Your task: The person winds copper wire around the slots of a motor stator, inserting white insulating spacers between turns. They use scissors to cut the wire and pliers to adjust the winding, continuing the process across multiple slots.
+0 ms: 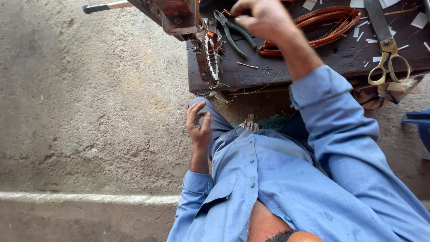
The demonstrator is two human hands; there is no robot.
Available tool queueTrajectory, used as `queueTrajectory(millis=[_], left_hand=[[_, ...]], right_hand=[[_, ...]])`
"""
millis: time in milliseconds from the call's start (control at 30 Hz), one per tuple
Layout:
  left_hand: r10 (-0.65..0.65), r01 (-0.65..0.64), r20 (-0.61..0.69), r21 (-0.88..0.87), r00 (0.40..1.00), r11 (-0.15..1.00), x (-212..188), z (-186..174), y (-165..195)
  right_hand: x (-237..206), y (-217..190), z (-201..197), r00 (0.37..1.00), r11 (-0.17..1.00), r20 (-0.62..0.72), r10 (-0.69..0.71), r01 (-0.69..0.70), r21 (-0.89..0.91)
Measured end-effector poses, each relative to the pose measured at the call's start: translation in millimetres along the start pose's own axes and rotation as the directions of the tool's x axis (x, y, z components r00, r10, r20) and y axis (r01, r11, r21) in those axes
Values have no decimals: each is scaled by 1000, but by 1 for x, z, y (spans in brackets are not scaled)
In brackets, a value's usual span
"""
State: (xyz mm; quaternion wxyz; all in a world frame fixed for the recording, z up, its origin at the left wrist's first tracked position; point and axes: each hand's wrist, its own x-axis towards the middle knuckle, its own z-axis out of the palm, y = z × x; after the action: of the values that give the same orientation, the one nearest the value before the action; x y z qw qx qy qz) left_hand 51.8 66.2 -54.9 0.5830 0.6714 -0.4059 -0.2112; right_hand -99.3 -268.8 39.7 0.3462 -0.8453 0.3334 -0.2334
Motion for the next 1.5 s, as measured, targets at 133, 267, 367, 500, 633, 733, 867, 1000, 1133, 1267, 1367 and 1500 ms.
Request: queueTrajectory(millis=[133,267,367,500,633,733,867,1000,1133,1267,1367,1500], left_hand=[[-25,9,125,130,992,991,-23,2,6],[78,-109,229,129,970,986,-22,12,28],[76,-110,283,105,956,988,-4,25,49],[189,-206,367,8,911,978,18,48,78],[317,-397,482,71,817,915,38,88,99],[282,-439,526,201,802,876,51,116,105],[142,-236,534,111,833,965,68,130,94],[-199,375,538,-240,820,895,98,140,76],[-283,603,657,-328,699,727,128,149,76],[-208,583,649,-440,732,683,138,154,85],[-164,560,634,-494,755,666,138,154,90],[-156,528,580,-556,800,642,140,149,87]], right_hand=[[-63,31,-38,975,990,-210,-69,40,-138],[-125,48,-51,928,970,-362,-87,-3,-242],[-146,62,-58,938,937,-320,-130,11,-348],[-151,66,-41,983,851,-167,-72,-27,-525],[-144,56,-30,995,849,-99,-32,-25,-528],[-138,49,-29,995,858,-93,-33,-20,-513],[-128,40,-28,996,921,-89,-9,-27,-390],[-129,35,-30,972,979,-206,-115,76,-188],[-131,29,-25,963,987,-228,-145,126,-99],[-131,24,-16,964,989,-234,-128,107,-101],[-136,23,-11,955,979,-257,-149,106,-174],[-141,25,-9,940,944,-242,-240,167,-286]])
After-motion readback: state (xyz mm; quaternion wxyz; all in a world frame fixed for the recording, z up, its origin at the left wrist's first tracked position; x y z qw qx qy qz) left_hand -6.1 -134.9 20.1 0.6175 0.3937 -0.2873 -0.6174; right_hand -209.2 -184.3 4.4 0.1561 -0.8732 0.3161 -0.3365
